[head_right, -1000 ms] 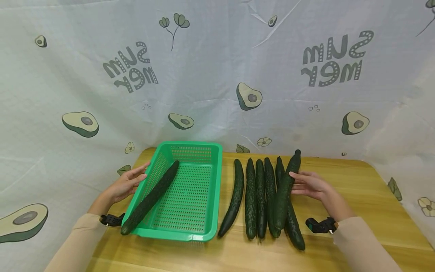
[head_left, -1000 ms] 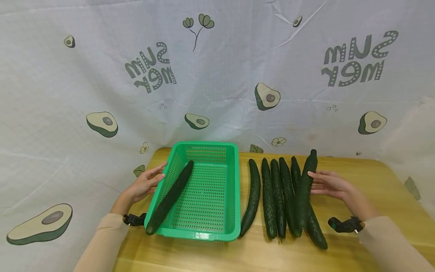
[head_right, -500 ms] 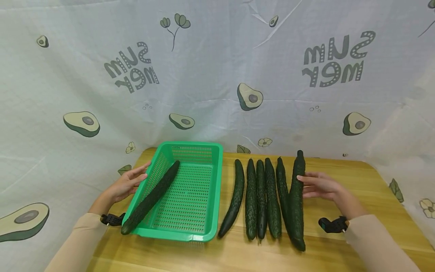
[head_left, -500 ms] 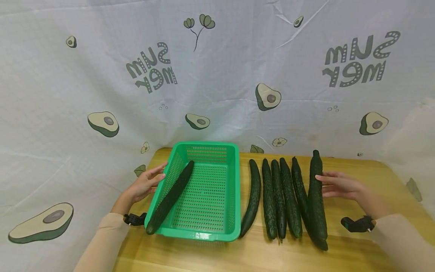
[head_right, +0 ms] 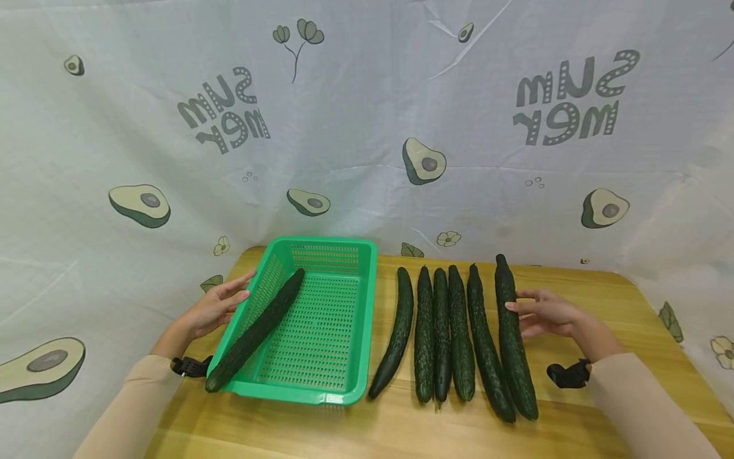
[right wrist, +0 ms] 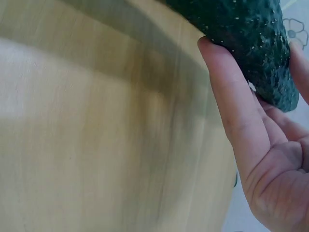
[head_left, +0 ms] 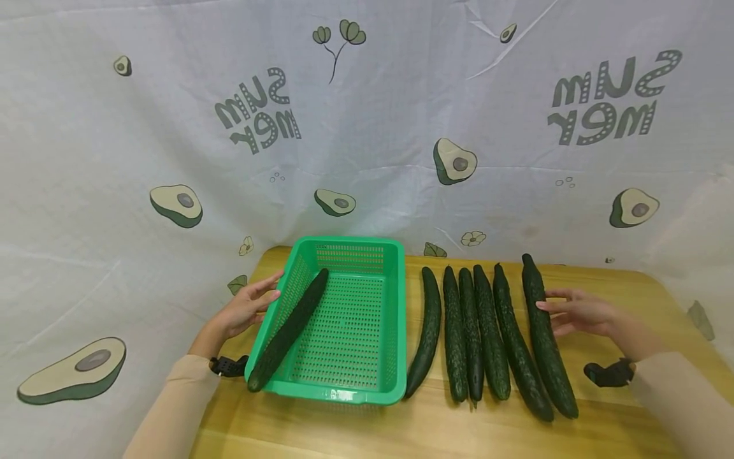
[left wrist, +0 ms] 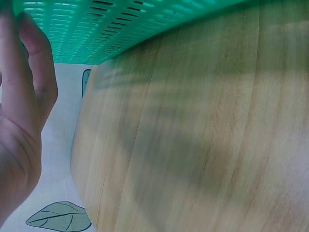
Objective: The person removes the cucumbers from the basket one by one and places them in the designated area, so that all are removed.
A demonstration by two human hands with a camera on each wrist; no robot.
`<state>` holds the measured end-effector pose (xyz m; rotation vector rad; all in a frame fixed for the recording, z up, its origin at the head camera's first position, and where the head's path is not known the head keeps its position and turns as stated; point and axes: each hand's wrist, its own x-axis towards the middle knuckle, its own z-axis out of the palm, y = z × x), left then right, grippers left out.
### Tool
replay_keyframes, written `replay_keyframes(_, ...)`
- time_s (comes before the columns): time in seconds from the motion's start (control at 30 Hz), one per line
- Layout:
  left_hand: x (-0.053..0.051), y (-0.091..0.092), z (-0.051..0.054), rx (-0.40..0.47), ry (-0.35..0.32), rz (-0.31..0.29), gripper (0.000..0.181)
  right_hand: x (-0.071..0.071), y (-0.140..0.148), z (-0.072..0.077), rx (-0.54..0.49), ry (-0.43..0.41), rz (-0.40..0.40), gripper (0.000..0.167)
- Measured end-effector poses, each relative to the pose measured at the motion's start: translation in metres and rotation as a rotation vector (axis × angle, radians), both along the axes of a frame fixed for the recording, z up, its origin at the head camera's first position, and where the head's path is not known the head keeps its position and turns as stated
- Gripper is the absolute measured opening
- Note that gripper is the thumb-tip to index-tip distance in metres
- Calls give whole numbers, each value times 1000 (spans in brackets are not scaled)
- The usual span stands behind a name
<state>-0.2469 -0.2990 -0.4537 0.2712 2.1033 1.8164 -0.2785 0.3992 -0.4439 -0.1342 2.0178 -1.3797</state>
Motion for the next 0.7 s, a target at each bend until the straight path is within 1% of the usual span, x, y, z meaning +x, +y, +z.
replay_keyframes(0.2, 0, 1, 0, -8, -6, 6, 65, 1, 3, -8, -11, 9, 13, 82)
replay_keyframes(0.3, 0, 2, 1, -7, -17, 11, 65, 1, 5, -13, -20, 7, 5, 82)
replay_keyframes(0.5, 1, 3, 0, 12, -10, 3, 65, 1, 10, -25, -25, 11, -10, 81)
replay_keyframes(0.7, 1, 1, 0, 12, 0, 2, 66, 2, 11, -28, -21, 25, -11, 82)
